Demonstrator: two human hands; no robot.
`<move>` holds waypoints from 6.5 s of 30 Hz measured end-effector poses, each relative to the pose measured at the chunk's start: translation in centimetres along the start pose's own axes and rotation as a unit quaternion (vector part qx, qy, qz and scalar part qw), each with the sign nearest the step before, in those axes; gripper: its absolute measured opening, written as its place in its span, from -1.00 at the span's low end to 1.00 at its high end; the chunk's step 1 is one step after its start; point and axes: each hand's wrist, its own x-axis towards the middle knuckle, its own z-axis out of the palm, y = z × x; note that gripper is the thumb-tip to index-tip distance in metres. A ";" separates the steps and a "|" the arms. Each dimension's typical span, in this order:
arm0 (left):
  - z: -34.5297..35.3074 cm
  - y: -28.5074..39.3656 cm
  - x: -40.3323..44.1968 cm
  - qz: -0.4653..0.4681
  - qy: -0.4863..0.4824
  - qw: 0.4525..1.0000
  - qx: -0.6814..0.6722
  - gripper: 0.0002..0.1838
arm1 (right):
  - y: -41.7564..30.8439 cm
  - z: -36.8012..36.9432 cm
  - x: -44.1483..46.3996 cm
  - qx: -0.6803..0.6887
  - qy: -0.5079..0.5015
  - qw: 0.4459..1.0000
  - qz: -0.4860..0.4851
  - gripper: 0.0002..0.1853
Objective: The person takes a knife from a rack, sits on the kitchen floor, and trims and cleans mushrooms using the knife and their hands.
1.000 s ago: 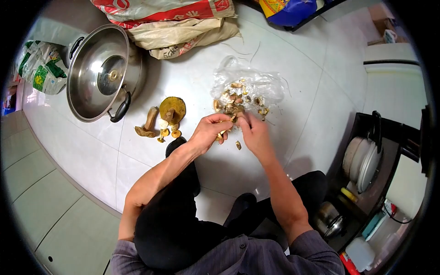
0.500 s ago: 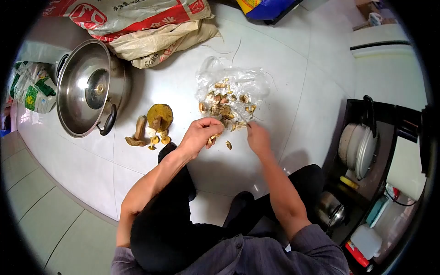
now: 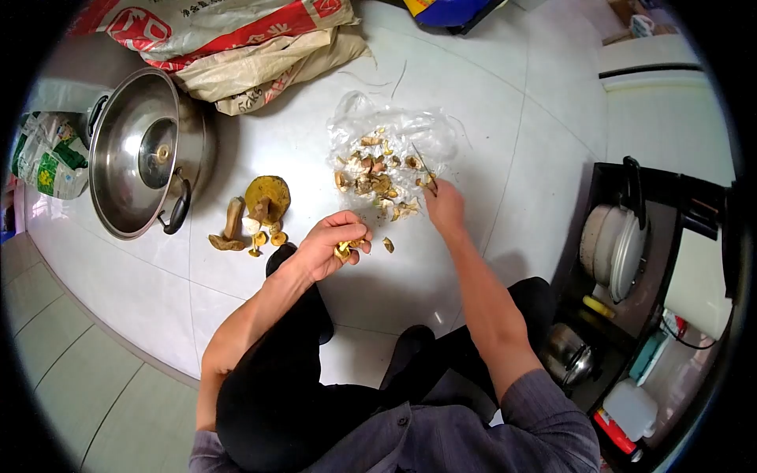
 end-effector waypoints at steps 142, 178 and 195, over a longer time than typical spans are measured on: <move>1.0 1.3 0.8 0.064 -0.042 0.993 -0.093 -0.89 | -0.5 0.0 0.9 0.027 -0.015 0.991 0.133 -0.66; 2.0 1.7 3.2 0.102 0.104 0.966 0.215 -0.79 | -11.0 -4.0 -3.2 0.239 -0.108 0.960 -0.096 -0.74; 1.7 1.5 2.8 0.091 0.031 0.995 0.018 -0.88 | -11.3 -3.6 -5.0 0.076 -0.038 0.978 -0.193 -0.69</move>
